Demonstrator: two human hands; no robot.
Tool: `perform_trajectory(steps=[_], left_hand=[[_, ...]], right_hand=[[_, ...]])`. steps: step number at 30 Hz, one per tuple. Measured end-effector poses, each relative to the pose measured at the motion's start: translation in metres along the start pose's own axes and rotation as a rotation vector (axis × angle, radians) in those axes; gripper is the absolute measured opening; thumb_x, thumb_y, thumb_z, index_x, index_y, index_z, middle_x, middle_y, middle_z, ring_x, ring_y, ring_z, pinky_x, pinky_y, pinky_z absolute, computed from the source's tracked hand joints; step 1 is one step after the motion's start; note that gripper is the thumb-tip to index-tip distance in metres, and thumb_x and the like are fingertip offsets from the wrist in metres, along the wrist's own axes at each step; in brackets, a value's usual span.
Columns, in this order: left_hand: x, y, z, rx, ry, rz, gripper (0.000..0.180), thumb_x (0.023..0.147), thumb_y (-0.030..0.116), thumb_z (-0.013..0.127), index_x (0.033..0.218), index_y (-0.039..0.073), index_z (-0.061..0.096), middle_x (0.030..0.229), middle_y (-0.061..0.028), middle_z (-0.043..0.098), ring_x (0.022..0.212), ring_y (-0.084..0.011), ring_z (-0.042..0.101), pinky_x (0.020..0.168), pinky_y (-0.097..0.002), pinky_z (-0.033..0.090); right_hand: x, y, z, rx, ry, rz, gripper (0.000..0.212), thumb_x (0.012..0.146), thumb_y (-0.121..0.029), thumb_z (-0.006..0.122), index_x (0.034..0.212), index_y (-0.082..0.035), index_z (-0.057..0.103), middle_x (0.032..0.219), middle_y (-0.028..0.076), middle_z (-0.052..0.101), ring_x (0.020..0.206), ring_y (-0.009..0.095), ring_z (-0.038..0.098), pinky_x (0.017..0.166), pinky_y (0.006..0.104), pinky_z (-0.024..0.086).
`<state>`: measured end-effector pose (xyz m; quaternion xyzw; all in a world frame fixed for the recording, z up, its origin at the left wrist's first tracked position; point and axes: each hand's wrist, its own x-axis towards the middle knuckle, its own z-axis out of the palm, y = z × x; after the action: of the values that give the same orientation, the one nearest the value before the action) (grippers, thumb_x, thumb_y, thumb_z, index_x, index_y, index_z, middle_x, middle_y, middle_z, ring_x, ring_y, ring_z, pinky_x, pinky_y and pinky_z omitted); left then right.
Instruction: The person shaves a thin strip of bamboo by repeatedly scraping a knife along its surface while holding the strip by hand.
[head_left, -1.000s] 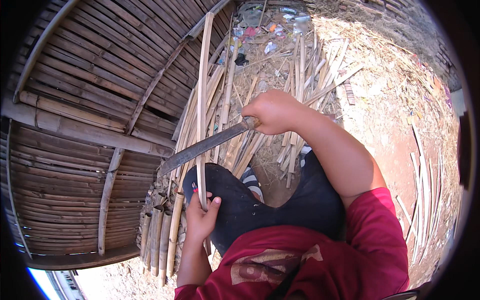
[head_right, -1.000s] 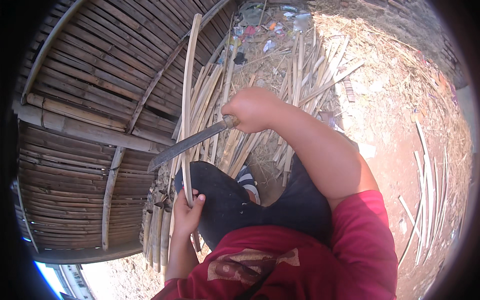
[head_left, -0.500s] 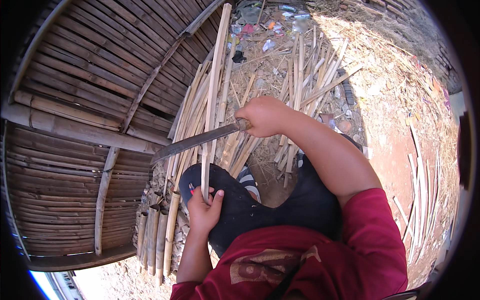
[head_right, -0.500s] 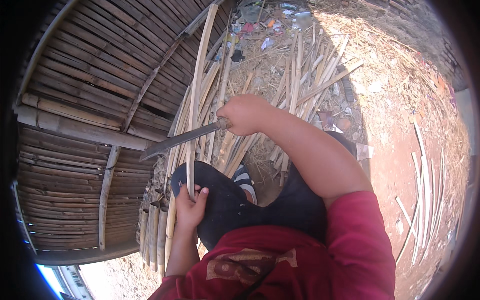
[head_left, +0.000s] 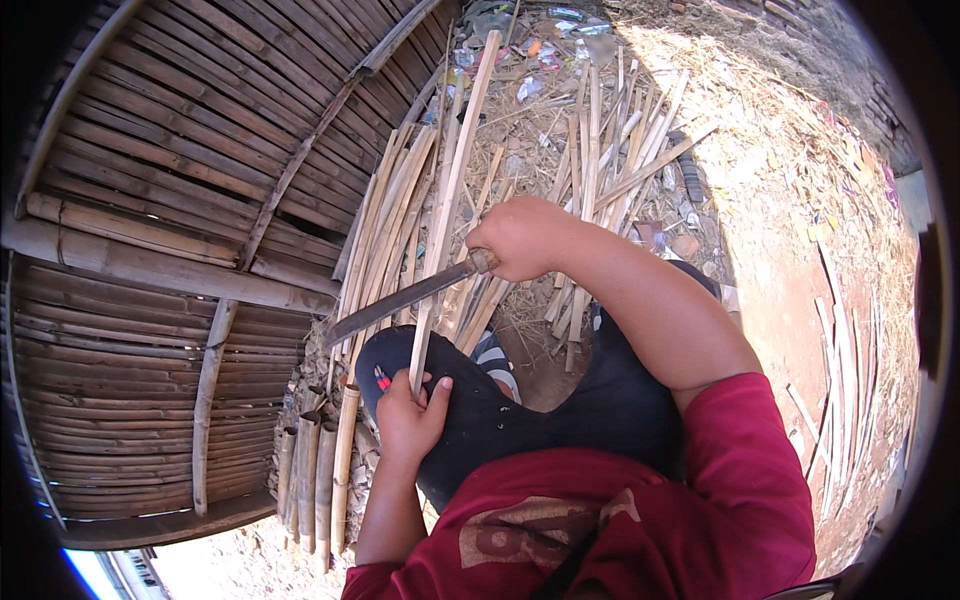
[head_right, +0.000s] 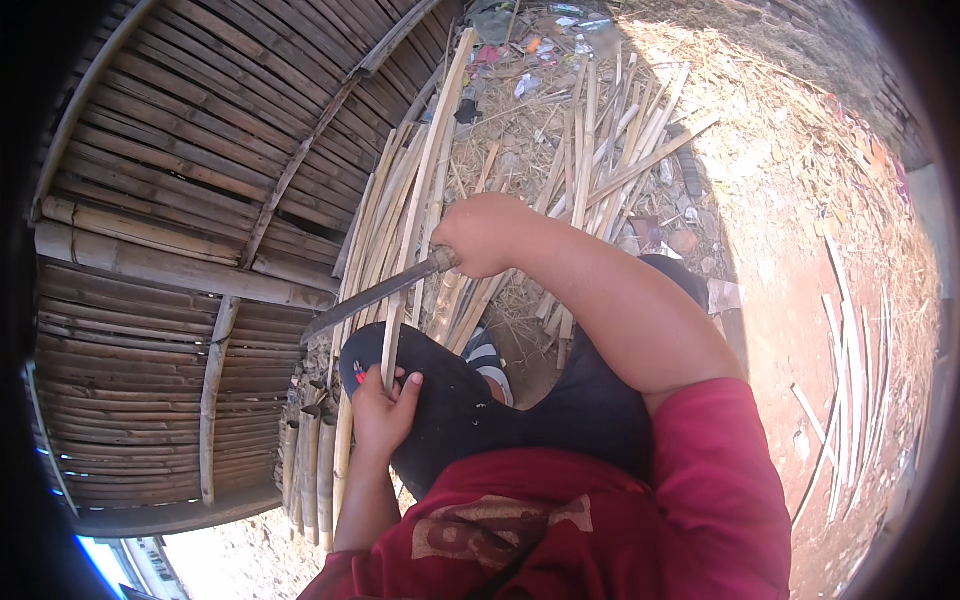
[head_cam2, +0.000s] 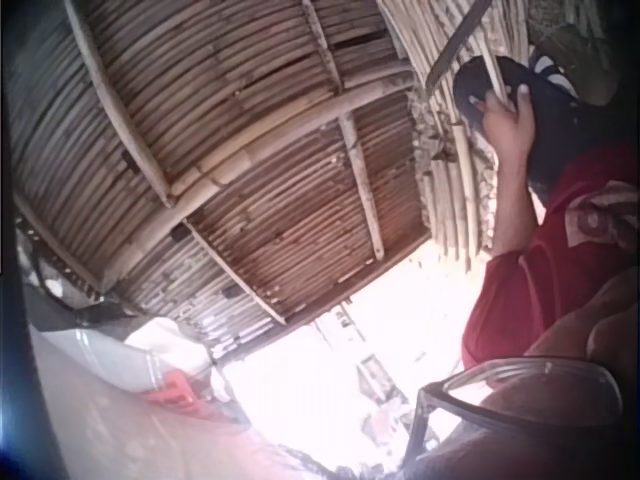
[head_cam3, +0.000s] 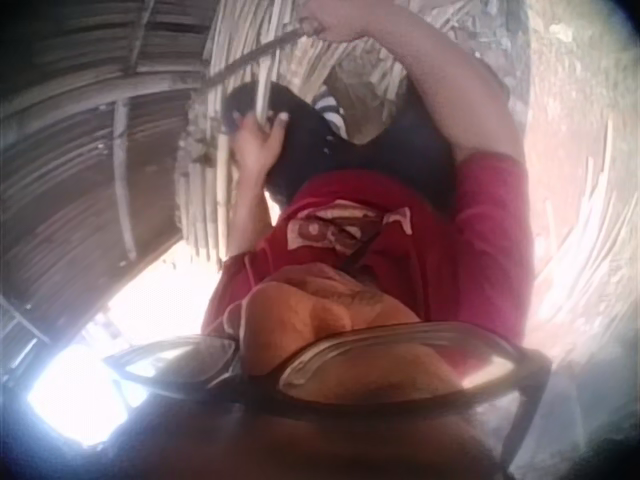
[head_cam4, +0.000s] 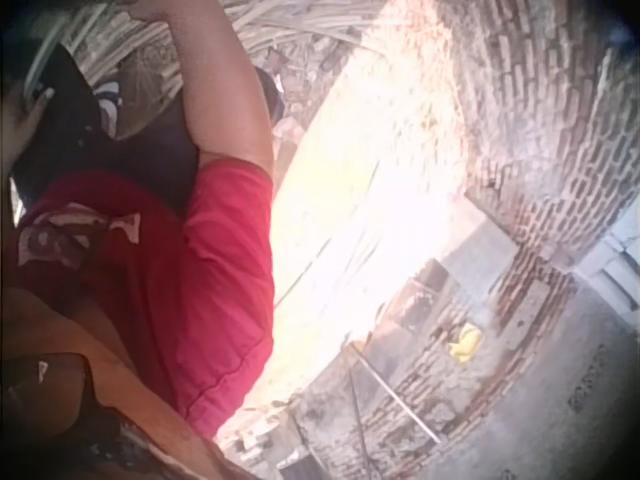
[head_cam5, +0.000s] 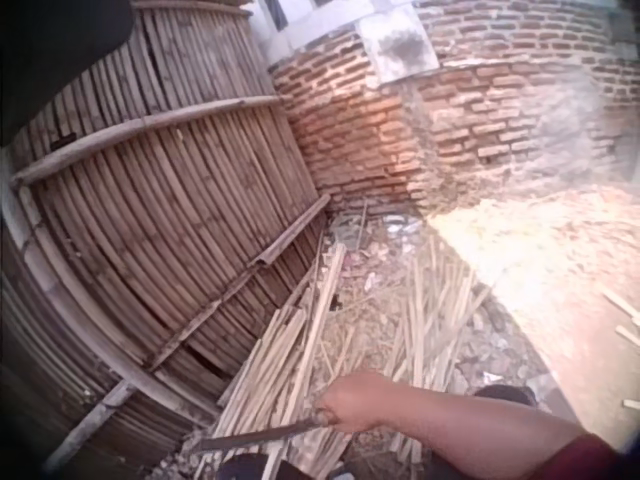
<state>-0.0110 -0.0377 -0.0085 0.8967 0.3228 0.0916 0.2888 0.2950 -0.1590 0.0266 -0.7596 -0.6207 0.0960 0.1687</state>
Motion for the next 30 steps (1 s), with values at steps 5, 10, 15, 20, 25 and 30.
perform_trajectory(steps=[5,10,15,20,25,30], left_hand=[[-0.002,-0.012,0.001,-0.099,0.054,0.036,0.034,0.092,0.030,0.079,0.100,-0.001,0.065,0.058,-0.0028,0.054,0.051,-0.0134,0.053,0.053,-0.0314,0.044],[0.001,-0.011,0.001,-0.141,0.051,-0.001,0.030,0.093,0.024,0.079,0.098,-0.001,0.064,0.060,-0.0012,0.054,0.054,-0.0116,0.050,0.054,-0.0294,0.043],[0.000,-0.015,0.005,-0.179,0.055,0.022,0.029,0.092,0.024,0.080,0.098,0.000,0.064,0.059,-0.0004,0.052,0.054,-0.0105,0.049,0.054,-0.0291,0.042],[-0.003,-0.012,-0.001,-0.122,0.033,0.073,0.030,0.092,0.025,0.080,0.097,0.000,0.064,0.060,-0.0015,0.055,0.055,-0.0110,0.052,0.055,-0.0295,0.044],[0.004,-0.018,-0.003,-0.171,0.028,0.033,0.029,0.092,0.026,0.079,0.095,0.001,0.065,0.061,-0.0025,0.057,0.057,-0.0107,0.054,0.056,-0.0293,0.046],[-0.001,-0.018,-0.001,-0.240,-0.016,-0.015,0.023,0.095,0.019,0.077,0.095,0.002,0.063,0.069,0.0026,0.056,0.063,-0.0051,0.049,0.058,-0.0249,0.041]], right_hand=[[0.000,0.060,-0.008,0.477,-0.128,0.237,0.043,0.079,-0.036,0.082,0.108,-0.004,0.074,0.100,0.020,0.075,0.097,0.038,0.072,0.087,0.0477,0.056],[-0.004,0.068,0.001,0.247,0.125,0.249,0.044,0.081,-0.035,0.080,0.111,-0.004,0.073,0.100,0.021,0.074,0.097,0.040,0.072,0.085,0.0493,0.057],[-0.008,0.009,-0.011,0.026,0.034,0.057,0.032,0.081,-0.030,0.078,0.099,-0.004,0.072,0.087,0.021,0.072,0.088,0.043,0.070,0.079,0.0507,0.055],[-0.008,0.056,-0.017,0.291,-0.016,0.179,0.031,0.081,-0.032,0.081,0.095,-0.006,0.072,0.082,0.019,0.071,0.085,0.038,0.071,0.077,0.0476,0.054],[-0.009,0.079,-0.012,0.231,0.255,0.280,0.038,0.082,-0.035,0.081,0.097,-0.002,0.071,0.085,0.021,0.070,0.086,0.038,0.071,0.078,0.0476,0.054],[-0.009,0.026,-0.014,0.084,0.154,0.123,0.038,0.082,-0.037,0.079,0.098,-0.004,0.069,0.087,0.021,0.071,0.091,0.043,0.070,0.080,0.0522,0.055]])
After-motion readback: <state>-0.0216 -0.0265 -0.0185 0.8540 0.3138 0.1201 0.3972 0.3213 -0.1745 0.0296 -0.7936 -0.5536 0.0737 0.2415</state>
